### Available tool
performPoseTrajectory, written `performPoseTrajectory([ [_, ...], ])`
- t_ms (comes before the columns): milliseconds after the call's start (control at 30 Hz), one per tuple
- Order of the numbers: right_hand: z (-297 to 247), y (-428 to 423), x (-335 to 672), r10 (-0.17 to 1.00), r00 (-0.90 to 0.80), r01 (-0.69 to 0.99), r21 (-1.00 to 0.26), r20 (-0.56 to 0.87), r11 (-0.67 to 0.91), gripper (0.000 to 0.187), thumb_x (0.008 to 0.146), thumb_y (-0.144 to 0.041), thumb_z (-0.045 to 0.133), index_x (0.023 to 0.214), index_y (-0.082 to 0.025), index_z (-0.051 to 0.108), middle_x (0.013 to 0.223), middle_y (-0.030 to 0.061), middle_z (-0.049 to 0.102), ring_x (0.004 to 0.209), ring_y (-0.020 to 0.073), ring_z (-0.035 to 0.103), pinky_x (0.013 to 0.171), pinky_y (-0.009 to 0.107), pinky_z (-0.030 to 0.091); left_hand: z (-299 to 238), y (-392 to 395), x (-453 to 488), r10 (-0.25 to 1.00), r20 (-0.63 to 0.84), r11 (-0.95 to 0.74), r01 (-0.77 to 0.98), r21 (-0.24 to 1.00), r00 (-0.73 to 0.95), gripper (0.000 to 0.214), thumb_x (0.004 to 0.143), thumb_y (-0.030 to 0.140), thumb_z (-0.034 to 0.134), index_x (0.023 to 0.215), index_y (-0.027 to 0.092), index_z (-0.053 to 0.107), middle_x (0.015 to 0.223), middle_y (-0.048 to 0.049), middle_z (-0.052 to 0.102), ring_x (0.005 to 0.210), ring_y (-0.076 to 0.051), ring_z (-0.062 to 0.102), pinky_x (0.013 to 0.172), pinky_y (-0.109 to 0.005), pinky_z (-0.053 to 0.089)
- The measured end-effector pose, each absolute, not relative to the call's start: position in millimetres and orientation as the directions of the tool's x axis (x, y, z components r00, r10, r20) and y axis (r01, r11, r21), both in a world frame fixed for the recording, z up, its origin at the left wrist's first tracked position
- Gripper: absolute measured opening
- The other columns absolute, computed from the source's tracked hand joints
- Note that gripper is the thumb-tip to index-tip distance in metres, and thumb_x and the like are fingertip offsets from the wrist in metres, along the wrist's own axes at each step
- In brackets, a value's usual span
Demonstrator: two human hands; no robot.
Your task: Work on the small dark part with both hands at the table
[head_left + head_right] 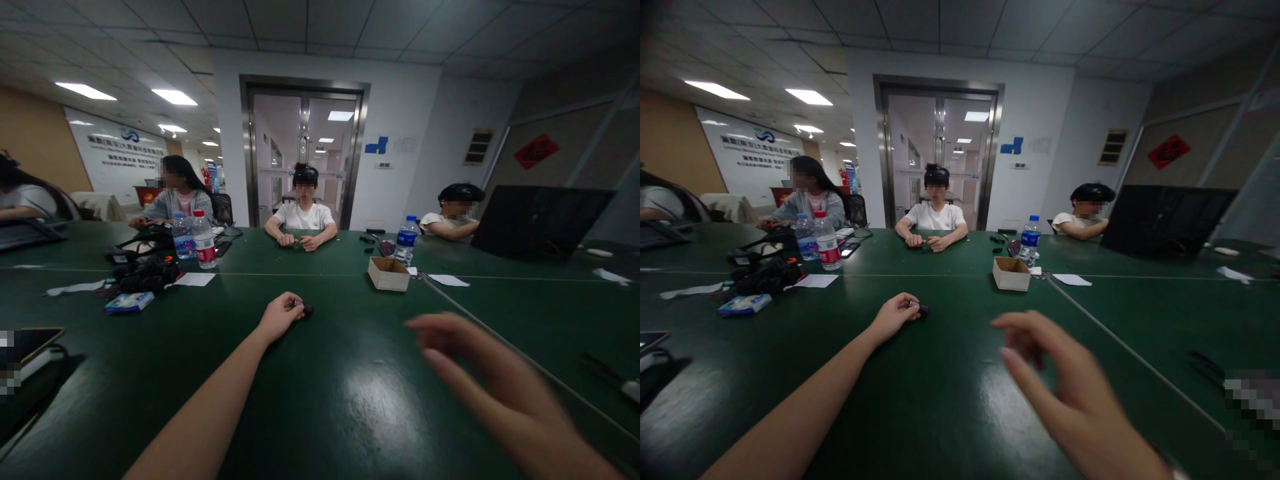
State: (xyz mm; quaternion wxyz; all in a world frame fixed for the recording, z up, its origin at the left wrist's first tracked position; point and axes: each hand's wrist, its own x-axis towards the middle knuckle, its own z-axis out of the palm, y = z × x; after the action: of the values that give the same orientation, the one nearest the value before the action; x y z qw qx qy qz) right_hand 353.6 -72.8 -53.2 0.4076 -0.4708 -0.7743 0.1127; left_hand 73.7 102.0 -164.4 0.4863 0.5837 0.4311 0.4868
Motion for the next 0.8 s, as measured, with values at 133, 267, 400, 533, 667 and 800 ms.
performPoseTrajectory([
  [133,-81,13,286,0.955,-0.265,0.52,-0.815,0.13,0.255,0.035,0.082,-0.03,0.056,0.114,-0.021,0.046,0.091,0.0053,0.055,0.058,0.0122,0.057,0.051,0.024,0.049,-160,100,73,0.972,0.186,-0.18,-0.05,0.982,0.143,0.027,0.07,0.028,0.068,0.089,0.013,0.055,0.083,-0.0069,0.062,0.074,-0.015,0.063,0.068,-0.024,0.05],
  [267,-122,87,235,0.925,-0.354,0.127,-0.987,-0.139,-0.1,0.036,0.089,-0.03,0.046,0.119,-0.018,0.033,0.075,0.0031,0.056,0.05,0.0138,0.059,0.043,0.023,0.047,-156,102,72,0.966,0.23,-0.217,-0.112,0.97,0.12,0.035,0.065,0.034,0.07,0.089,0.013,0.055,0.081,-0.0054,0.062,0.073,-0.015,0.061,0.067,-0.025,0.049],
  [400,-149,117,216,0.938,-0.348,-0.059,-0.998,0.007,-0.015,0.018,0.087,-0.021,0.048,0.103,-0.013,0.044,0.062,0.0014,0.056,0.044,0.0115,0.056,0.037,0.017,0.043,-158,104,70,0.964,0.254,-0.244,-0.117,0.963,0.075,0.035,0.065,0.035,0.069,0.089,0.014,0.056,0.084,-0.0051,0.06,0.073,-0.014,0.06,0.067,-0.026,0.049],
  [533,-161,124,222,0.928,-0.346,-0.093,-0.989,0.137,0.111,0.02,0.08,-0.017,0.055,0.099,-0.014,0.049,0.062,-0.0003,0.056,0.045,0.0108,0.057,0.037,0.016,0.042,-159,105,70,0.962,0.26,-0.259,-0.029,0.965,0.077,0.031,0.064,0.03,0.069,0.089,0.013,0.06,0.087,-0.0063,0.06,0.075,-0.015,0.06,0.068,-0.025,0.049],
  [667,-162,125,229,0.915,-0.342,-0.06,-0.977,0.214,0.206,0.025,0.076,-0.018,0.058,0.1,-0.015,0.051,0.061,-0.0034,0.054,0.047,0.0108,0.057,0.039,0.017,0.044,-155,111,75,0.989,0.143,-0.143,-0.016,0.99,0.037,0.028,0.064,0.031,0.07,0.082,0.012,0.062,0.075,-0.0055,0.061,0.068,-0.014,0.059,0.063,-0.023,0.048],
  [800,-161,125,230,0.918,-0.314,-0.033,-0.97,0.241,0.243,0.026,0.074,-0.018,0.057,0.099,-0.016,0.05,0.061,-0.0048,0.051,0.047,0.0108,0.057,0.04,0.018,0.044,-149,119,82,0.998,-0.062,0.062,0.026,0.998,-0.017,0.028,0.071,0.037,0.063,0.069,0.009,0.06,0.056,-0.0027,0.056,0.048,-0.009,0.052,0.048,-0.02,0.041],
])
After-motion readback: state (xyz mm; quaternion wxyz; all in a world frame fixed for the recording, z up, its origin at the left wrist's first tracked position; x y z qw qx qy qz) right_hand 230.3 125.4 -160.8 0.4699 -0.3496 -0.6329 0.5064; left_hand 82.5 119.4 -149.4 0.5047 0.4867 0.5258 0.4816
